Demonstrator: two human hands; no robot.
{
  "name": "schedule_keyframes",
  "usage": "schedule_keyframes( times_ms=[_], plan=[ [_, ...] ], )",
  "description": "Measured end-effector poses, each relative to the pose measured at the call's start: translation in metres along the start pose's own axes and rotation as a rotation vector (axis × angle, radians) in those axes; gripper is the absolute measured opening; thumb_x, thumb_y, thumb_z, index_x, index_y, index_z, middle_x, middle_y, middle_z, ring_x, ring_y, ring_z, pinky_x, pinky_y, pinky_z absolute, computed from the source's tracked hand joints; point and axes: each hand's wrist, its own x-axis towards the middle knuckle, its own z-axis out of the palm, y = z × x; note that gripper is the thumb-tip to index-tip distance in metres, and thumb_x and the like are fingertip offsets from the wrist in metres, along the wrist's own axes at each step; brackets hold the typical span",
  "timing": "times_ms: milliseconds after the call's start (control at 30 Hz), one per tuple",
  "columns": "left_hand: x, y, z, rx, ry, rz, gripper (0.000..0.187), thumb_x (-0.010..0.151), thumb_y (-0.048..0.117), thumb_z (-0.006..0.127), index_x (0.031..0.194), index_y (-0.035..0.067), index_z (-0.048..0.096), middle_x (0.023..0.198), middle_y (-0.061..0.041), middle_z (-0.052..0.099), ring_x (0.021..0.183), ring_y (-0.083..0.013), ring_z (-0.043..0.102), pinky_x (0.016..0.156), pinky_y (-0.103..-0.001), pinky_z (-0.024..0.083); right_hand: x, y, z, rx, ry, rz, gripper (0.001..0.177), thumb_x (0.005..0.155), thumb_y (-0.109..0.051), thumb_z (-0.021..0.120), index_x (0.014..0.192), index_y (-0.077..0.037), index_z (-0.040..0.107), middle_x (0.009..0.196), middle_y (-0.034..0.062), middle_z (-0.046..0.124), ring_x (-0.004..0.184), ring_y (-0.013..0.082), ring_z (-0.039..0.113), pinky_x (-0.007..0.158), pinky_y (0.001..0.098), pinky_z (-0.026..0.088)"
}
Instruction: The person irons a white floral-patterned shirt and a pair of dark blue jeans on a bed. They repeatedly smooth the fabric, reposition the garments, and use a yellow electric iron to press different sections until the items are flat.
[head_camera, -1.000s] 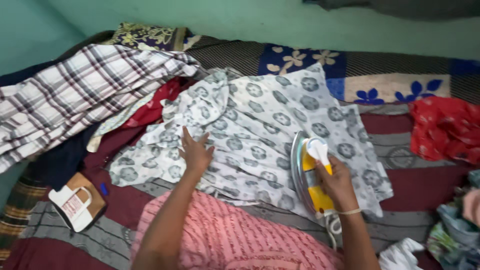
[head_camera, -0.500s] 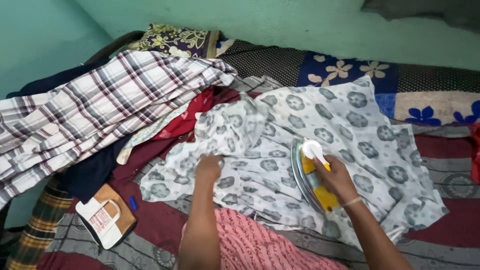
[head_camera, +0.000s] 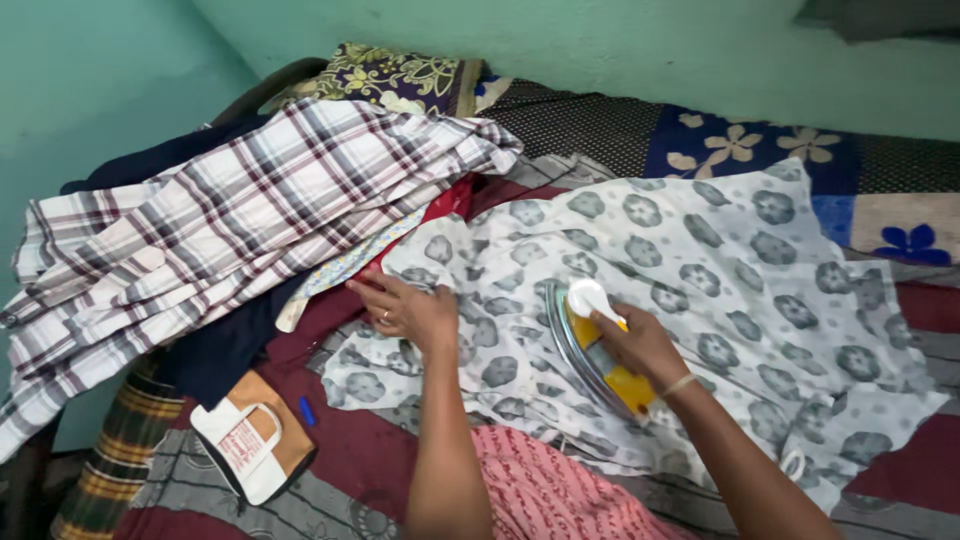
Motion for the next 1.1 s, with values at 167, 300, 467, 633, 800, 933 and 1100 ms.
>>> schedule_keyframes(
  times_ms=[167,300,467,633,800,933,1100],
  plan=[
    [-0.015,0.014,0.000,0.071,-0.418,0.157,0.101,0.074,0.038,0.089,0.160,0.030,0.035,0.174,-0.014,0.005,0.157,-0.0389,0.022,0.124,-0.065,0.023,0.038,-0.044,0.032,0.074,-0.023,-0.071,0.047,0.095,-0.044,0.067,0.116,-0.002,0.069,0.060,-0.0012,0.056,0.044,0.0098,0.043,0.040,0.0282,0.032],
    [-0.006,0.015,-0.023,0.324,-0.728,-0.180,0.131,0.062,0.035,0.097,0.163,0.031,0.013,0.167,-0.021,-0.024,0.157,-0.0425,-0.016,0.114,-0.079,0.007,0.048,-0.063,0.053,-0.033,-0.181,-0.053,0.046,0.095,-0.047,0.065,0.116,-0.006,0.066,0.058,-0.0009,0.053,0.043,0.0091,0.041,0.040,0.0278,0.031],
    [0.001,0.024,-0.040,0.352,-0.807,-0.278,0.152,0.054,0.032,0.102,0.165,0.025,-0.002,0.166,-0.019,-0.034,0.155,-0.0440,-0.025,0.111,-0.083,0.004,0.041,-0.048,0.086,0.004,-0.192,-0.106,0.046,0.090,-0.046,0.070,0.107,-0.003,0.076,0.059,-0.0011,0.052,0.045,0.0079,0.041,0.041,0.0287,0.029],
    [-0.007,0.023,-0.032,0.374,-0.789,-0.220,0.143,0.064,0.021,0.095,0.165,0.021,-0.006,0.165,-0.022,-0.033,0.153,-0.0471,-0.026,0.108,-0.086,0.001,0.080,-0.064,0.116,-0.188,0.173,-0.687,0.048,0.096,-0.049,0.068,0.111,-0.003,0.073,0.079,0.0172,0.071,0.067,0.0311,0.066,0.060,0.0419,0.051],
    [-0.017,0.013,-0.006,0.416,-0.733,-0.064,0.124,0.077,0.014,0.082,0.164,0.015,-0.006,0.165,-0.027,-0.029,0.152,-0.0525,-0.023,0.104,-0.088,-0.002,0.091,-0.091,0.105,-0.472,0.319,-0.522,0.051,0.096,-0.049,0.062,0.119,-0.004,0.067,0.085,0.0281,0.072,0.082,0.0474,0.069,0.073,0.0555,0.052],
    [-0.031,0.017,0.008,0.480,-0.655,0.170,0.121,0.078,0.014,0.081,0.166,0.014,-0.002,0.167,-0.026,-0.023,0.153,-0.0518,-0.012,0.105,-0.084,-0.002,0.097,-0.082,0.061,-0.598,0.423,-0.436,0.056,0.099,-0.050,0.060,0.130,-0.003,0.061,0.083,0.0289,0.071,0.078,0.0468,0.069,0.071,0.0550,0.054],
    [-0.035,0.044,0.002,0.325,-0.721,0.088,0.121,0.080,0.039,0.085,0.161,0.014,-0.001,0.168,-0.019,-0.009,0.153,-0.0472,0.006,0.114,-0.077,0.008,0.120,-0.053,-0.029,-0.591,0.619,-0.292,0.049,0.101,-0.047,0.059,0.129,-0.007,0.062,0.087,0.0283,0.071,0.080,0.0473,0.069,0.071,0.0571,0.053]
  ],
)
